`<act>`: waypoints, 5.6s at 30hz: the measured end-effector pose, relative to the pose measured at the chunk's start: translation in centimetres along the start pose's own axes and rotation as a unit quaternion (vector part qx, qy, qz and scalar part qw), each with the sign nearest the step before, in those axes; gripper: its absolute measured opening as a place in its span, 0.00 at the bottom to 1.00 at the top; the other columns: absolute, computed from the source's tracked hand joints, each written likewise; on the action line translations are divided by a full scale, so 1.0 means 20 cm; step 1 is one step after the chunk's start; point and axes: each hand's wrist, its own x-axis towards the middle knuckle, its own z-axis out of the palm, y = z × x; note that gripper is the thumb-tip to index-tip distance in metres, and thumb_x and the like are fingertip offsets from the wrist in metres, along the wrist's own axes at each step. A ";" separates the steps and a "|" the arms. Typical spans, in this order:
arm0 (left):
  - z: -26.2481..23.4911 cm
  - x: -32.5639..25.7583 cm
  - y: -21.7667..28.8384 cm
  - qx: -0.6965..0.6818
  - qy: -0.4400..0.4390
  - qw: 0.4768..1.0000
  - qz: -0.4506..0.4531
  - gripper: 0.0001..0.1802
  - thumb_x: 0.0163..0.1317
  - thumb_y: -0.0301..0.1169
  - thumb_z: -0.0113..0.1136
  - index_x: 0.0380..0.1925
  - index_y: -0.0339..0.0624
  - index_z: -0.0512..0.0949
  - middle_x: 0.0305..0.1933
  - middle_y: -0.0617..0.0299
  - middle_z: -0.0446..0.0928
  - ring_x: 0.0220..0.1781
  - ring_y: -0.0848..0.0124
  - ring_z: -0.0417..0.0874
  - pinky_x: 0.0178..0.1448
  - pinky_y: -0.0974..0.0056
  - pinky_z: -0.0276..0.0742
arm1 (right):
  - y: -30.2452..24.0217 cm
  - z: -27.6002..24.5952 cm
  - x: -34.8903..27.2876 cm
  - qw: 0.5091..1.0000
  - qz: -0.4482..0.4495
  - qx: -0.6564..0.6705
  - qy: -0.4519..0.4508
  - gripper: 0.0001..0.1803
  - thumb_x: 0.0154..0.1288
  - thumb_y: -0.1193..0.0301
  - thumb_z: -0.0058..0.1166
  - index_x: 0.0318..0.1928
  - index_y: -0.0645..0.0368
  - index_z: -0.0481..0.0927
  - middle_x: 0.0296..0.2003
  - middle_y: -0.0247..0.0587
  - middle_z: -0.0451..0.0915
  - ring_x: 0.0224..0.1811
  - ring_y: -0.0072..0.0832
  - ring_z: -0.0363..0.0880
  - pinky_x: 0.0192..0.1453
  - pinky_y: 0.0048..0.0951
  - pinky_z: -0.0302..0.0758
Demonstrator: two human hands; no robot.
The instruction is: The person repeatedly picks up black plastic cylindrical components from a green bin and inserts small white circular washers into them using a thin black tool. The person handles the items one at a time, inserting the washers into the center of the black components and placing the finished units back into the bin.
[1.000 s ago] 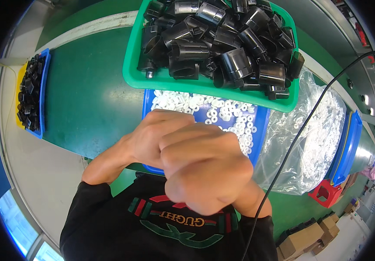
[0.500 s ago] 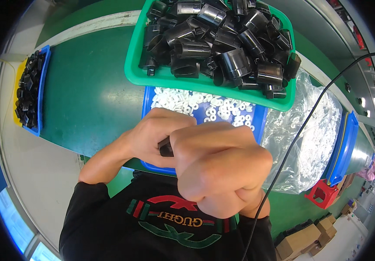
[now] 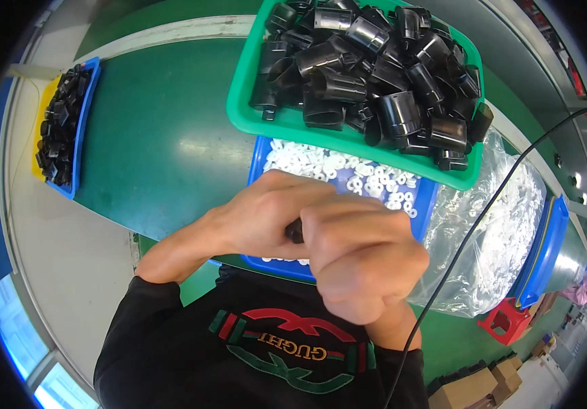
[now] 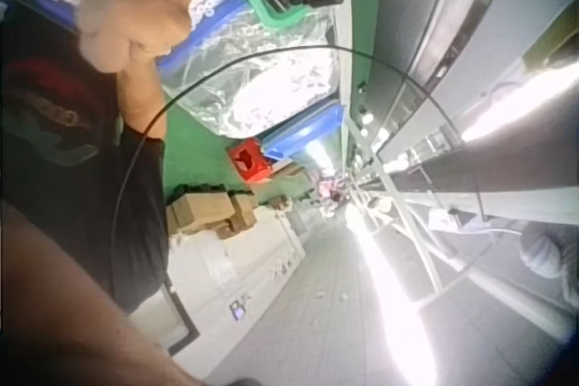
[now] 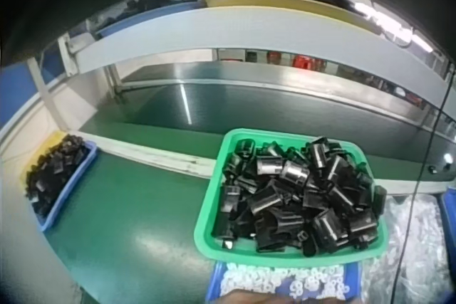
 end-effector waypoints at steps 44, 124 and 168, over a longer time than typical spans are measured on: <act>-1.12 0.80 -0.84 0.536 0.063 0.816 -0.209 0.32 0.63 0.45 0.58 0.64 0.41 0.70 0.63 0.44 0.70 0.62 0.41 0.69 0.68 0.48 0.67 | 0.13 -0.38 -0.18 0.743 0.025 -0.632 -0.218 0.04 0.51 0.72 0.57 0.29 0.57 0.78 0.24 0.36 0.76 0.23 0.29 0.82 0.22 0.30 0.77; -0.09 -0.05 -0.04 -0.077 -0.012 0.994 -0.082 0.36 0.42 0.17 0.70 0.58 0.33 0.74 0.43 0.57 0.77 0.50 0.63 0.80 0.56 0.60 0.77 | -0.03 -0.33 -0.10 0.862 -0.046 -0.473 -0.175 0.17 0.48 0.73 0.68 0.41 0.57 0.81 0.29 0.33 0.76 0.20 0.24 0.76 0.22 0.24 0.73; -0.01 -0.05 -0.09 -0.006 -0.052 0.995 -0.088 0.19 0.39 0.26 0.65 0.37 0.39 0.77 0.34 0.57 0.79 0.35 0.58 0.81 0.40 0.61 0.77 | -0.17 -0.27 0.16 0.957 0.038 0.282 -0.062 0.06 0.65 0.76 0.57 0.30 0.52 0.82 0.27 0.37 0.85 0.24 0.26 0.76 0.28 0.24 0.66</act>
